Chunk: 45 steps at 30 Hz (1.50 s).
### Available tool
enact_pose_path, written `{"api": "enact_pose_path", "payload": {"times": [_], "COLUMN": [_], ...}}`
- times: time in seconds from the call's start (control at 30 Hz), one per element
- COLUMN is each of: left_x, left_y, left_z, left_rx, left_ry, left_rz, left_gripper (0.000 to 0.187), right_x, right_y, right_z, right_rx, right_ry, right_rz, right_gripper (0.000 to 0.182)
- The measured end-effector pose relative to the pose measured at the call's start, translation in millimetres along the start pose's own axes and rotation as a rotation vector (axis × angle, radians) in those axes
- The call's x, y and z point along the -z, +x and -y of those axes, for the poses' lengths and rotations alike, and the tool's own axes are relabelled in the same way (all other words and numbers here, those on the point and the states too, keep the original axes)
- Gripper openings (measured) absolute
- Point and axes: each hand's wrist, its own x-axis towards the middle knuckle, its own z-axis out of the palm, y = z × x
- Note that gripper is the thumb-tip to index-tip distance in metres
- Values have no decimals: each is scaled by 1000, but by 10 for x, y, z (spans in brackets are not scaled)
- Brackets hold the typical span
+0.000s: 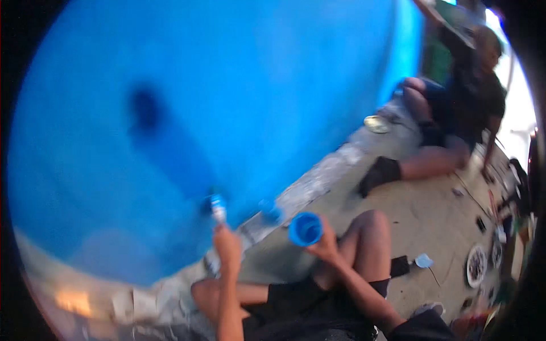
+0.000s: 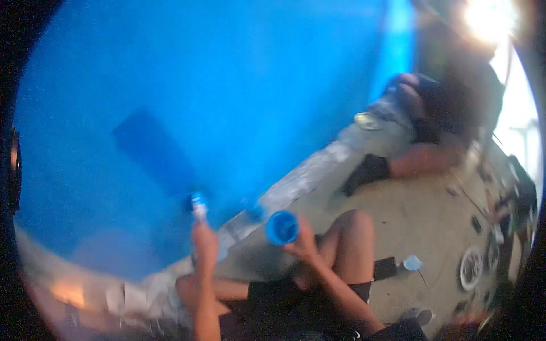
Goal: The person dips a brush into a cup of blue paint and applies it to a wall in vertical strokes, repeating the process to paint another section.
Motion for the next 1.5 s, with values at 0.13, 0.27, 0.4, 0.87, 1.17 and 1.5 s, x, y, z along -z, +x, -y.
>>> {"api": "enact_pose_path", "payload": {"times": [0.13, 0.27, 0.4, 0.87, 1.17, 1.5], "left_x": [478, 1167, 1130, 401, 1548, 253], "left_y": [-35, -189, 21, -445, 245, -359], "left_z": [-180, -214, -116, 322, -87, 371], "left_rx": [-3, 10, -1, 9, -37, 142], "left_ry": [-143, -255, -163, -229, -79, -67], "left_rz": [-13, -251, -325, -262, -429, -52], "left_gripper": [47, 58, 62, 60, 56, 65], "right_x": [-164, -173, -206, -137, -127, -115], "right_y": [374, 121, 125, 141, 163, 161], "right_z": [93, 92, 36, 204, 275, 279], "right_rx": [-78, -63, -72, -105, -85, -72], "right_ry": [-11, -61, -98, -22, -14, 56], "right_rz": [-53, -28, -31, -53, -35, -41], "right_gripper": [72, 75, 76, 76, 74, 73]}}
